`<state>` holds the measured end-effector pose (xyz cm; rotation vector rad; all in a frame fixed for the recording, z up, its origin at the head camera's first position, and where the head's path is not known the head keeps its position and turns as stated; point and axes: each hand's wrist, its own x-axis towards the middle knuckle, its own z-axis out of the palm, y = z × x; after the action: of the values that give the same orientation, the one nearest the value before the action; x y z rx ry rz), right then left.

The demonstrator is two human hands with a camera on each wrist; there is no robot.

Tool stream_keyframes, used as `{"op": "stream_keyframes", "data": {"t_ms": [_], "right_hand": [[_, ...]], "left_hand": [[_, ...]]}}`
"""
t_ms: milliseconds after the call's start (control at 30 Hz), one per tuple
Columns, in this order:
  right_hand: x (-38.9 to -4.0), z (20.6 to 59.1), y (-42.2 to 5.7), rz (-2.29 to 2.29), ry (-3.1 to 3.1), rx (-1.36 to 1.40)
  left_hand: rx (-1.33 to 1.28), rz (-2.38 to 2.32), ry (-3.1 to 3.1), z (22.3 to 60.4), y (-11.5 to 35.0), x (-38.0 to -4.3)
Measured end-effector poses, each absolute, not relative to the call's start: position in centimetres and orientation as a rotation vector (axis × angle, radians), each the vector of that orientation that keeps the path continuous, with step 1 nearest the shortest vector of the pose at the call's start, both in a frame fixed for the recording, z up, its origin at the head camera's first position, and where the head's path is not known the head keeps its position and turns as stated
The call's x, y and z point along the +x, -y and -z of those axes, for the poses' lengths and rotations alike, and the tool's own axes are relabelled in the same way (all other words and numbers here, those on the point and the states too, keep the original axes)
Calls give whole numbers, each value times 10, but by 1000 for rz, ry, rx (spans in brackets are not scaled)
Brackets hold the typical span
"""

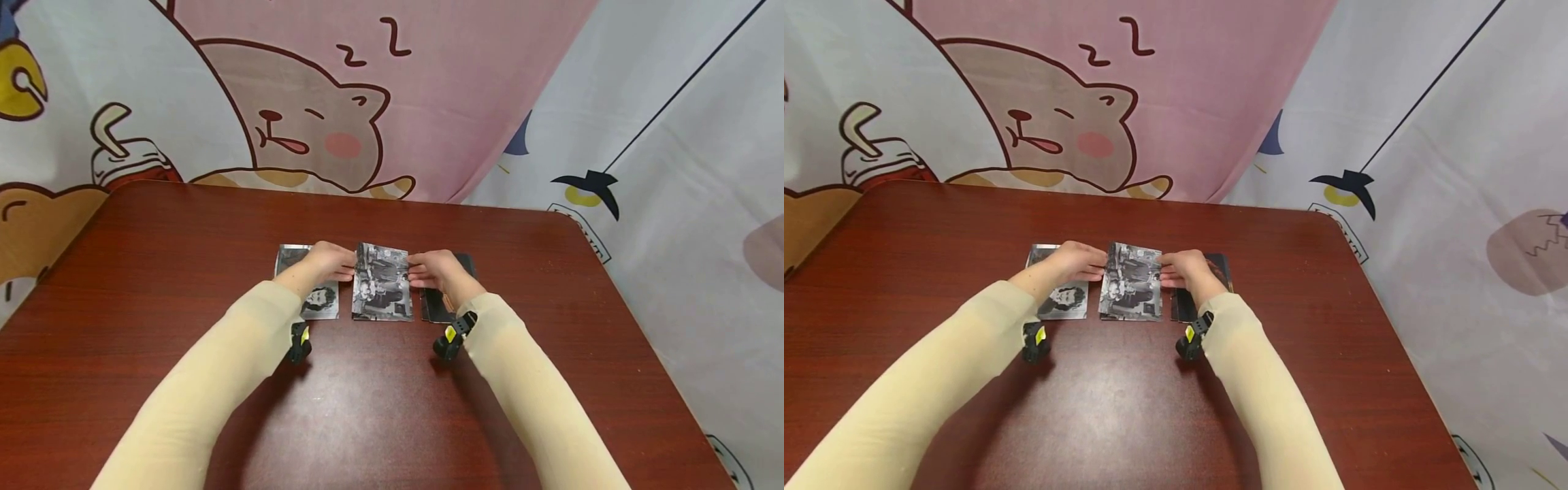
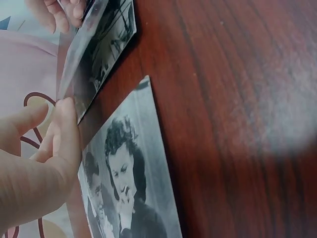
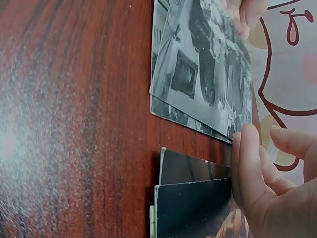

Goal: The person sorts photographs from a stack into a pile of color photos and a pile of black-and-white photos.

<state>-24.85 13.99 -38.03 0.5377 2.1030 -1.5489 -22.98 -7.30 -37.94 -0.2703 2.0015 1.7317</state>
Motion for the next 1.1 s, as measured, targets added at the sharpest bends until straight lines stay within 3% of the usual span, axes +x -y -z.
{"op": "stream_keyframes", "data": {"t_ms": [33,167,267,400,500,1100], "right_hand": [[-249,381,-140,1549,-2096,542],[-250,382,-140,1562,-2076,550],[-250,382,-140,1568,-2079,555],[-249,381,-140,1542,-2116,537],[-249,380,-141,1499,-2150,517],[-251,376,-140,1539,-2137,453]], "left_hand": [[-276,-1741,-2000,380,72,-230],[-275,-1836,-1920,473,77,-295],[-225,-1910,-1844,502,81,-313],[-236,-1870,-1895,423,73,-259],[-285,-1811,-1941,396,69,-243],[-322,-1786,-1948,377,72,-237]]}}
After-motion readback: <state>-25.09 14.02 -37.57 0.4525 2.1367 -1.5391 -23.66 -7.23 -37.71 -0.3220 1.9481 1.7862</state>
